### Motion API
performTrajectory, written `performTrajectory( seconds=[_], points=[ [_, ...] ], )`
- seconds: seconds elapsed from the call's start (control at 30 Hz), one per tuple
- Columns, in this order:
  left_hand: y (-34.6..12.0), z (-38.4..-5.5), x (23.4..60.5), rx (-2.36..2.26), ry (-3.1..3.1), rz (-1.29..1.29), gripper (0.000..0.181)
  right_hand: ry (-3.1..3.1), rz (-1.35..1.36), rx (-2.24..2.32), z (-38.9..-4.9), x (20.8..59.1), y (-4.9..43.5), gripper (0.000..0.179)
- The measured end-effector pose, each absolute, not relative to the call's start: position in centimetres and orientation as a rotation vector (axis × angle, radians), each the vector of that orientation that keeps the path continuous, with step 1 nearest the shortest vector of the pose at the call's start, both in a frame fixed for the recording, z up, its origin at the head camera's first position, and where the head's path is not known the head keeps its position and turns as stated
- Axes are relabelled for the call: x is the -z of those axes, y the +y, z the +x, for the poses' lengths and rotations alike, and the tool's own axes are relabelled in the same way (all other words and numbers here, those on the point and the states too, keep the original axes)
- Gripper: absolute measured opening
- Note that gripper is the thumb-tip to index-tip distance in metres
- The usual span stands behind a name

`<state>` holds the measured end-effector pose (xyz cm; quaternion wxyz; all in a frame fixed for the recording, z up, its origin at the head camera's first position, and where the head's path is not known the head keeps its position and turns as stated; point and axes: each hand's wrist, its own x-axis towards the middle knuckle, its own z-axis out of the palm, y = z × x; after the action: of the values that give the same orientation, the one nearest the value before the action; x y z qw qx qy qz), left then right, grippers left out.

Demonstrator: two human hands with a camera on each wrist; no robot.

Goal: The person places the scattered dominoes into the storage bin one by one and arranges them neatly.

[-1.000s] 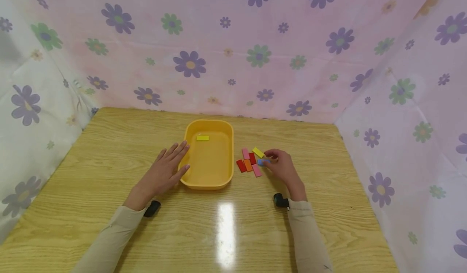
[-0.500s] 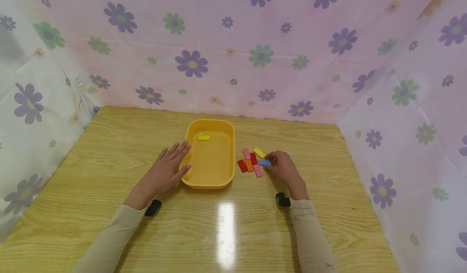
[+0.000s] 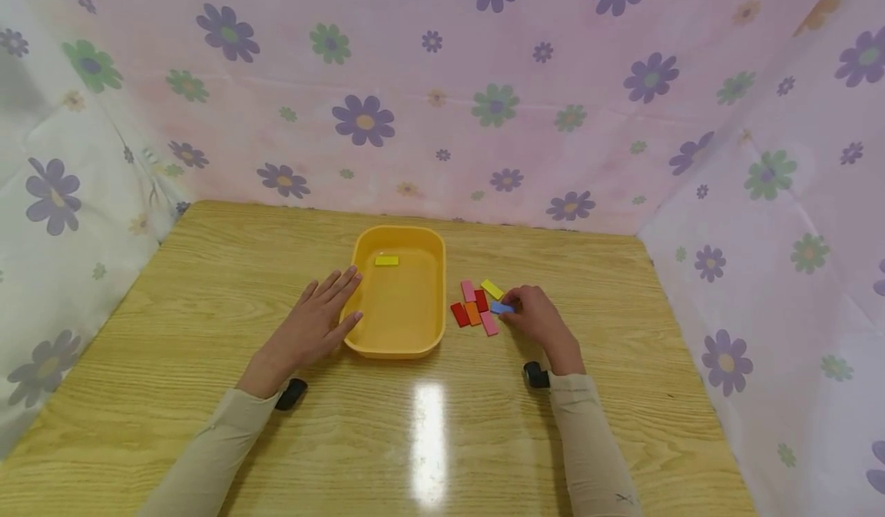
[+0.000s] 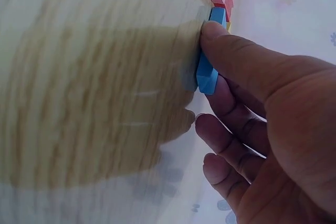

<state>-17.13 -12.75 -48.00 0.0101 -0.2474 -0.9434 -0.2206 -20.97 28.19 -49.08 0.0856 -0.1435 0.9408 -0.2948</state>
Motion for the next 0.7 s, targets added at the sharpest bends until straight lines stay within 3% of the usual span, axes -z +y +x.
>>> performTrajectory(
  seconds=[0.7],
  points=[
    [-12.8,-17.2,48.4,0.686,-2.939,-0.769,0.068,2.911,-0.43,0.935,-19.7,48.9,28.1,0.014]
  ],
)
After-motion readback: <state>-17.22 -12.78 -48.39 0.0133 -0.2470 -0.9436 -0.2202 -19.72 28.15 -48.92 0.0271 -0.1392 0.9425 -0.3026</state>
